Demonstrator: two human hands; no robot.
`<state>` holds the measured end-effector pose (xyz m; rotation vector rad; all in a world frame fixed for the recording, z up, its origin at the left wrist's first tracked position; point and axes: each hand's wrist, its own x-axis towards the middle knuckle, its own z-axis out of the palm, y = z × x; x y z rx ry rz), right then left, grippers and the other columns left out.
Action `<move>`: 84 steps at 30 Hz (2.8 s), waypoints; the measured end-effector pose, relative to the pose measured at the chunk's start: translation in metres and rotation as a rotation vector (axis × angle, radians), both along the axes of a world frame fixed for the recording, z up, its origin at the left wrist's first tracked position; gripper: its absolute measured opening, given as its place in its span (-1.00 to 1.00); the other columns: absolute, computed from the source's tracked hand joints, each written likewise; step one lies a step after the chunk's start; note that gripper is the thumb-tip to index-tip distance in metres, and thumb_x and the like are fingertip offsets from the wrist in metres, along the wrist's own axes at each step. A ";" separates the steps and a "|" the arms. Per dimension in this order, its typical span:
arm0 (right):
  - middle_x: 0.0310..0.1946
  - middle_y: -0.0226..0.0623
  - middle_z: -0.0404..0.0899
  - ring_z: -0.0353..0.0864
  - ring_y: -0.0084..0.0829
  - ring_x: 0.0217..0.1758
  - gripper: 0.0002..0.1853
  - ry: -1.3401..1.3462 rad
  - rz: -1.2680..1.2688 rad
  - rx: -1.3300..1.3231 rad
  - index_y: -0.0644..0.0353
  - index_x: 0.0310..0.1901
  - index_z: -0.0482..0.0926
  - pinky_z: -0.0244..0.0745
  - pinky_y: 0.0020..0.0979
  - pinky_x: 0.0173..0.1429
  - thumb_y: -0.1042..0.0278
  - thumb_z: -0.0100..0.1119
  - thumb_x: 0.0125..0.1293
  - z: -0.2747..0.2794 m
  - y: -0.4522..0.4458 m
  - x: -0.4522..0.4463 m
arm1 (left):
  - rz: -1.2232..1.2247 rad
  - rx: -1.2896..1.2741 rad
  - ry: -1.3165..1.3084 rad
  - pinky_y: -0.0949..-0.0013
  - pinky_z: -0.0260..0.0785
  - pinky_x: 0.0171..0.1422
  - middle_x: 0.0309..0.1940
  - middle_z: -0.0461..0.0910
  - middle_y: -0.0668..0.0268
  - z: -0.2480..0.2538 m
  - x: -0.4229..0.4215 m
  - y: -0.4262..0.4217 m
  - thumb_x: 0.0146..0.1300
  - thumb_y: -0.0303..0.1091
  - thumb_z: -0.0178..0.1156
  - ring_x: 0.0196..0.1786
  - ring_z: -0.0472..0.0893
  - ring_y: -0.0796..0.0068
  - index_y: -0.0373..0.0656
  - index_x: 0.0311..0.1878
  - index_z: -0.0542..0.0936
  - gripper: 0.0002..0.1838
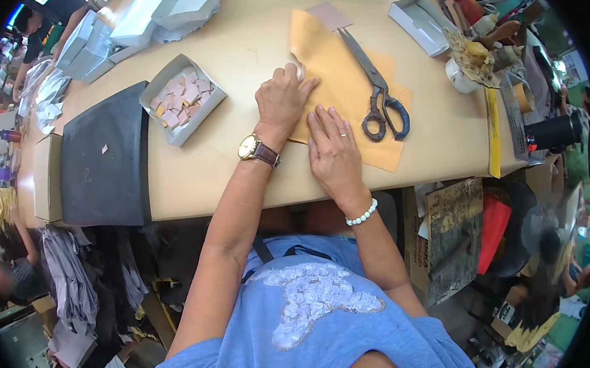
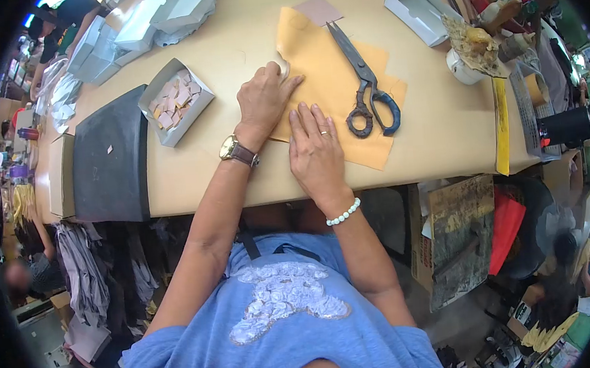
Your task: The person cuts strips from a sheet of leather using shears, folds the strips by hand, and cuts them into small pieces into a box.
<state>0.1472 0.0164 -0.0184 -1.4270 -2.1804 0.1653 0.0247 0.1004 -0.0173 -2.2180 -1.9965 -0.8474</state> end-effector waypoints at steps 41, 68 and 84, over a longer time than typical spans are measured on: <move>0.21 -0.12 0.27 0.17 -0.18 0.32 -0.58 0.003 -0.057 0.072 0.31 0.13 0.34 0.05 -0.18 0.37 0.30 -0.20 0.30 -0.020 0.090 -0.016 | 0.240 0.065 -0.213 0.13 0.47 -0.29 -0.44 0.58 0.00 0.001 0.001 0.019 0.21 -0.40 -0.03 -0.37 0.62 0.10 -0.28 -0.19 0.46 -0.82; 0.28 -0.08 0.16 0.04 -0.13 0.38 -0.51 -0.036 -0.067 -0.014 0.33 0.21 0.24 -0.04 -0.09 0.39 0.21 -0.19 0.32 -0.012 0.073 -0.019 | -0.059 -0.188 0.228 -0.37 -0.50 0.31 0.36 0.09 0.34 -0.003 -0.025 -0.048 0.30 0.00 -0.21 0.43 -0.10 0.07 -0.09 0.36 0.09 -0.38; -0.10 -0.13 0.45 0.45 -0.16 -0.02 -0.71 -0.024 -0.169 0.097 0.29 -0.08 0.50 0.35 -0.22 0.07 0.47 0.09 0.12 0.016 0.020 0.066 | -0.088 -0.304 0.205 -0.23 -0.28 0.36 0.33 0.13 0.16 0.018 0.006 -0.107 0.25 0.11 -0.10 0.38 0.09 0.15 -0.25 0.31 0.16 -0.28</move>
